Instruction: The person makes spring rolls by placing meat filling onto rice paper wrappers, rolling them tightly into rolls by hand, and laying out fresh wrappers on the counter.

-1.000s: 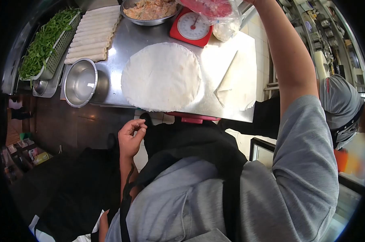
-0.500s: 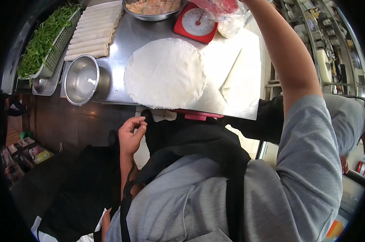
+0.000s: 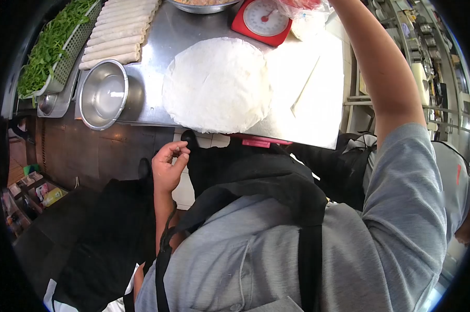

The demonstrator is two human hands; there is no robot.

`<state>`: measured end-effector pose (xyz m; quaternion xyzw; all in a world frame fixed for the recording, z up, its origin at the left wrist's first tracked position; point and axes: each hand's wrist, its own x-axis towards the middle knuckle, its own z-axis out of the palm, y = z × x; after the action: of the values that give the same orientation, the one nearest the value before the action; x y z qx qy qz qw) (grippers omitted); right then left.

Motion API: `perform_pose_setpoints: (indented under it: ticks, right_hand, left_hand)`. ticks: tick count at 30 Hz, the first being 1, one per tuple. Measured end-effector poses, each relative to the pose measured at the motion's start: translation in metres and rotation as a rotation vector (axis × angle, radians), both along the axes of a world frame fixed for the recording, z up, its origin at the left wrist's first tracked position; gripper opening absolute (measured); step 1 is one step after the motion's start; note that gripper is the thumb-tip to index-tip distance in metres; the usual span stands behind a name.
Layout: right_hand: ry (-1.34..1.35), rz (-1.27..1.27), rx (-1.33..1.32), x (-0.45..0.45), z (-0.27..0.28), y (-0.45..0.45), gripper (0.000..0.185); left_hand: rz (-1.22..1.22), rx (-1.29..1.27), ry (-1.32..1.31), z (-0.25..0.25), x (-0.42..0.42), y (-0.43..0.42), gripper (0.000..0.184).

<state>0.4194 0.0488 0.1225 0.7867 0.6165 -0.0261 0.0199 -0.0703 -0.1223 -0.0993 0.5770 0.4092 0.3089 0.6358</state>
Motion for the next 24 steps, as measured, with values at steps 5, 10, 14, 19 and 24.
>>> perform_pose_setpoints:
  ticks: [5,10,14,19,24]
  right_hand:
    - [0.055,-0.064,0.150,-0.004,0.008,-0.009,0.059]
    - [-0.050,-0.117,0.189,-0.045,0.019,-0.025,0.061]
    - [0.095,-0.077,0.200,-0.053,0.017,-0.037,0.061]
    - [0.044,-0.103,0.262,-0.053,0.019,-0.027,0.050]
    - [0.116,0.053,0.355,-0.087,0.030,0.005,0.033]
  left_hand:
    - [0.011,-0.011,-0.002,-0.002,-0.001,0.006,0.027]
    - [0.012,-0.014,-0.014,-0.004,0.001,0.010,0.027]
    - [0.009,-0.010,-0.029,-0.005,0.004,0.012,0.028]
    - [0.003,-0.024,-0.022,-0.005,0.005,0.012,0.028]
    - [-0.030,-0.029,-0.036,-0.006,0.001,0.012,0.030]
